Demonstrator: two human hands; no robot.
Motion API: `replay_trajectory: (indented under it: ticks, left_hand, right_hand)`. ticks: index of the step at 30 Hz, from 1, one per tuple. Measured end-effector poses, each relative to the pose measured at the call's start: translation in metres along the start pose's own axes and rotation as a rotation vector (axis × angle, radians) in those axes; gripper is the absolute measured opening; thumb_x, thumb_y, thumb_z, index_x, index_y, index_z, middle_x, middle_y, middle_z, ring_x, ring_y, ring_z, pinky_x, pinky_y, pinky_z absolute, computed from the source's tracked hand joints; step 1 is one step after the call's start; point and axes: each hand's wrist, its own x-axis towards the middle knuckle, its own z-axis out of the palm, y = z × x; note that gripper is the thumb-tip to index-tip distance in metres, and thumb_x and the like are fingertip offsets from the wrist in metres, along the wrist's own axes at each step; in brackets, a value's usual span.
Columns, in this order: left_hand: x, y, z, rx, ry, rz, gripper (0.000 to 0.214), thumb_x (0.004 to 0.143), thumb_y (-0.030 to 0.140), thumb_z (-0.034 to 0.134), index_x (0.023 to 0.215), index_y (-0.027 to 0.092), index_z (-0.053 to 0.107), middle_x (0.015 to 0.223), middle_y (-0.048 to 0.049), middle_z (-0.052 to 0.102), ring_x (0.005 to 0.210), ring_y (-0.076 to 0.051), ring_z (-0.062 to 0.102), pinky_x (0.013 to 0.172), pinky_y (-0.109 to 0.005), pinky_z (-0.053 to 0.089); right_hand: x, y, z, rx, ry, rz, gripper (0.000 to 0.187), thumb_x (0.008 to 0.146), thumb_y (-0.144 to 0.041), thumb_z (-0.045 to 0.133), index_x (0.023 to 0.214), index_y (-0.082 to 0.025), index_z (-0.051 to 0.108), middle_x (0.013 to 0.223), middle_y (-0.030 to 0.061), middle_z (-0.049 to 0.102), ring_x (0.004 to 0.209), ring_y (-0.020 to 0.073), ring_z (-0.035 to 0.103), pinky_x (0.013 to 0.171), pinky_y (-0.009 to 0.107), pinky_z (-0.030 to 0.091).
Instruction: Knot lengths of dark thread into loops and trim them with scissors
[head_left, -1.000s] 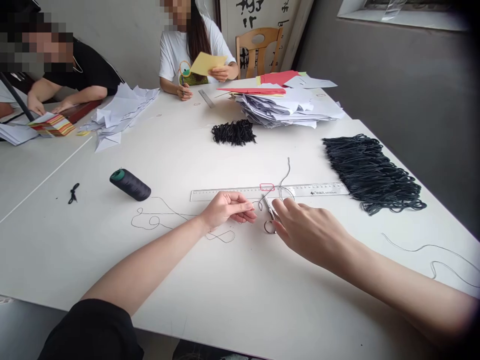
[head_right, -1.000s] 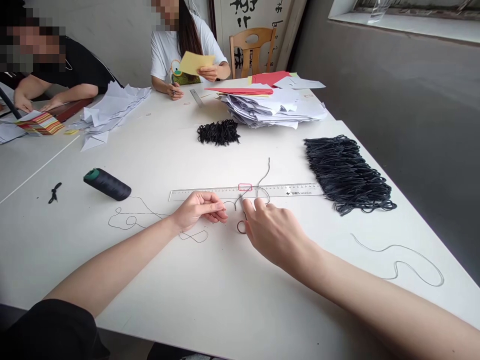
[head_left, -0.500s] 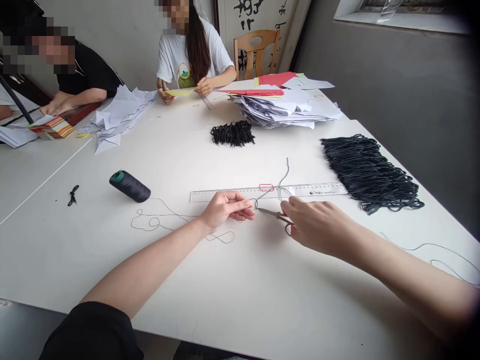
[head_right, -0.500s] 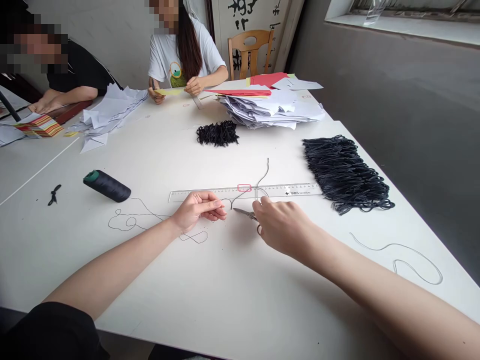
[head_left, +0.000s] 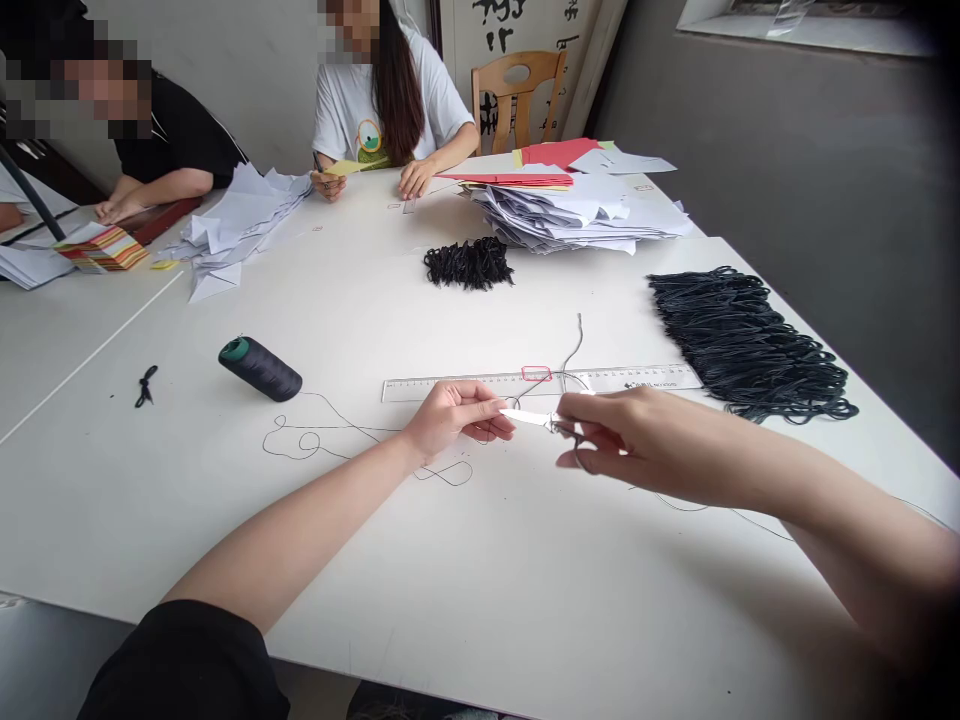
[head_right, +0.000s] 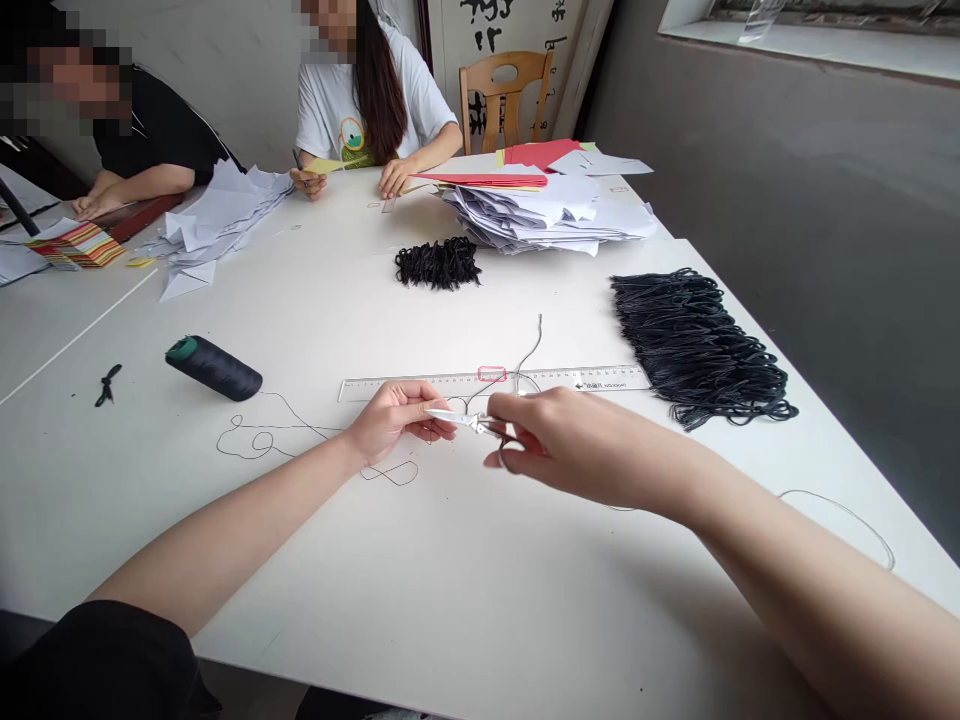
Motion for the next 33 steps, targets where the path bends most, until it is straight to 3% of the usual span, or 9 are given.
replay_trajectory:
  ticks: [3,6,11,25,33]
  left_hand:
    - [0.000,-0.001,-0.001,-0.004,-0.015,0.008,0.027,0.074,0.039,0.073,0.078,0.013,0.067,0.077,-0.0078,0.073,0.072,-0.018,0.070,0.065,-0.026,0.049]
    - [0.001,-0.001,-0.002,-0.004,-0.019,-0.004,0.026,0.074,0.038,0.073,0.078,0.014,0.066,0.076,-0.0073,0.073,0.072,-0.018,0.070,0.064,-0.026,0.049]
    - [0.001,-0.001,-0.002,0.012,-0.020,0.003,0.027,0.074,0.040,0.073,0.078,0.014,0.066,0.079,-0.0081,0.073,0.075,-0.019,0.070,0.064,-0.025,0.049]
    - [0.000,0.000,-0.001,0.020,-0.033,-0.001,0.030,0.073,0.042,0.073,0.077,0.014,0.065,0.080,-0.0085,0.073,0.076,-0.019,0.070,0.066,-0.026,0.049]
    - [0.000,0.000,-0.001,0.022,-0.031,0.002,0.028,0.073,0.040,0.073,0.076,0.014,0.065,0.079,-0.0079,0.073,0.076,-0.018,0.070,0.065,-0.025,0.050]
  right_hand:
    - [0.004,-0.005,0.006,0.006,-0.139,-0.013,0.036,0.089,-0.056,0.046,0.079,-0.022,0.045,0.055,-0.0030,0.051,0.046,0.0124,0.042,0.049,0.024,0.030]
    - [0.007,-0.007,0.008,0.020,-0.221,0.008,0.048,0.086,-0.067,0.042,0.074,-0.021,0.044,0.056,-0.0020,0.050,0.046,0.0126,0.042,0.050,0.024,0.030]
    - [0.010,-0.007,0.010,0.159,-0.389,0.023,0.050,0.090,-0.063,0.036,0.067,-0.019,0.042,0.057,-0.0007,0.051,0.049,0.0127,0.044,0.050,0.025,0.031]
    - [0.015,-0.004,0.018,0.140,-0.376,0.013,0.043,0.092,-0.055,0.038,0.068,-0.020,0.046,0.069,0.0019,0.064,0.057,0.0159,0.054,0.055,0.027,0.035]
    - [0.018,-0.003,0.021,0.128,-0.357,0.002,0.043,0.093,-0.054,0.039,0.068,-0.020,0.045,0.066,-0.0001,0.062,0.055,0.0149,0.052,0.054,0.027,0.035]
